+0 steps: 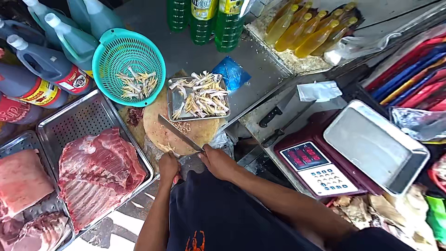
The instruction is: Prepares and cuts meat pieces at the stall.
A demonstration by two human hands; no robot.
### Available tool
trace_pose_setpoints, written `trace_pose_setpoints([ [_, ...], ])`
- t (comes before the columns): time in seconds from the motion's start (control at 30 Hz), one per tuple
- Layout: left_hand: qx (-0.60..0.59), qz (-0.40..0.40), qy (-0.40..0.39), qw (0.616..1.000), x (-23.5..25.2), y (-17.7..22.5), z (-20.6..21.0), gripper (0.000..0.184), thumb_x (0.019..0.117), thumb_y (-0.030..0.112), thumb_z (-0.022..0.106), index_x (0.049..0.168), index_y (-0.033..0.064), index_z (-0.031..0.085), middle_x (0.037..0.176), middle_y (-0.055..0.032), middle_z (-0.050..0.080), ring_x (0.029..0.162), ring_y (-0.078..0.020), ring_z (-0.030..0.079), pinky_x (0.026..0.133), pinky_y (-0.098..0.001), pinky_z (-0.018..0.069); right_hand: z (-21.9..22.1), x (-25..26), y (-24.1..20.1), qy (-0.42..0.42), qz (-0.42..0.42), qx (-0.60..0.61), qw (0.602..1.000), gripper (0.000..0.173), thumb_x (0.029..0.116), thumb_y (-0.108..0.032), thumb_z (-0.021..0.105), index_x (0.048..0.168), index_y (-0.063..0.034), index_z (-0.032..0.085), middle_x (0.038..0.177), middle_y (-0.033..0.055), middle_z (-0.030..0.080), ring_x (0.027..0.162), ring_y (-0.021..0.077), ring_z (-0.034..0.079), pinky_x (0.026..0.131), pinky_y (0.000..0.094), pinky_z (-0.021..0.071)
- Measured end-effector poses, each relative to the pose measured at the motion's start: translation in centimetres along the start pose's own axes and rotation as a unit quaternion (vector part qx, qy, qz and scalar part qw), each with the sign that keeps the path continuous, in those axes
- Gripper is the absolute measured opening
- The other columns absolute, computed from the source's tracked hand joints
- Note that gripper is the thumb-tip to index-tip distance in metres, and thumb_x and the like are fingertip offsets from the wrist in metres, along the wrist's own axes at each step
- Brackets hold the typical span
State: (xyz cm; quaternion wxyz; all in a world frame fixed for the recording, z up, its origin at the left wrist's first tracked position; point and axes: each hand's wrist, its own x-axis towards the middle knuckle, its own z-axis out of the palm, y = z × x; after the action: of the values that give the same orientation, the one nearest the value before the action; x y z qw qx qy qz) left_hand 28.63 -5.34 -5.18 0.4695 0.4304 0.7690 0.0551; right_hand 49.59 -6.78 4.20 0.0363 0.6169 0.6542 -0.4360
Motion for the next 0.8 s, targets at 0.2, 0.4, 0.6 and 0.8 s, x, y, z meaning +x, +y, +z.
trace_pose_setpoints([
  [0.2,0.051,0.006,0.008,0.999,0.5,0.1,0.5,0.056,0.1134,0.036,0.023,0.098,0.0031,0.066,0.078,-0.0073,0.074,0.064,-0.0201,0.073,0.063,-0.0411,0.0611,4.2,0.7,2.0,-0.05,0.025,-0.03,0.998,0.046,0.1112,-0.04,0.036,0.125,-0.0011,0.054,0.102,0.0202,0.067,0.099,0.0381,0.07,0.086,0.0561,0.0566],
  [0.4,0.199,-0.007,0.03,0.979,-0.8,2.1,-0.9,0.05,0.1,0.049,0.055,0.105,0.0015,0.071,0.11,-0.0212,0.072,0.109,-0.0378,0.07,0.09,-0.0606,0.055,3.7,1.2,3.6,-0.04,0.032,0.016,0.999,0.043,0.1107,-0.041,0.038,0.121,-0.0029,0.056,0.094,0.0158,0.067,0.092,0.0332,0.07,0.084,0.0532,0.0567],
  [0.6,0.069,0.111,0.163,0.978,0.7,8.0,-11.5,0.052,0.1085,0.042,0.048,0.109,-0.0045,0.071,0.095,-0.0225,0.072,0.091,-0.0374,0.071,0.087,-0.0607,0.0559,3.7,0.4,8.3,0.019,0.051,0.014,0.998,0.048,0.1104,-0.044,0.037,0.127,-0.0026,0.055,0.097,0.0198,0.068,0.094,0.0386,0.07,0.085,0.0571,0.0566],
  [0.8,0.182,0.18,0.148,0.955,4.6,19.2,-13.0,0.05,0.1046,0.04,0.055,0.108,-0.0079,0.067,0.109,-0.0345,0.066,0.106,-0.0526,0.065,0.089,-0.0732,0.0509,5.2,0.6,9.8,0.017,0.062,-0.011,0.998,0.048,0.1105,-0.045,0.035,0.126,-0.004,0.054,0.1,0.0207,0.07,0.099,0.0407,0.071,0.086,0.0588,0.0569],
])
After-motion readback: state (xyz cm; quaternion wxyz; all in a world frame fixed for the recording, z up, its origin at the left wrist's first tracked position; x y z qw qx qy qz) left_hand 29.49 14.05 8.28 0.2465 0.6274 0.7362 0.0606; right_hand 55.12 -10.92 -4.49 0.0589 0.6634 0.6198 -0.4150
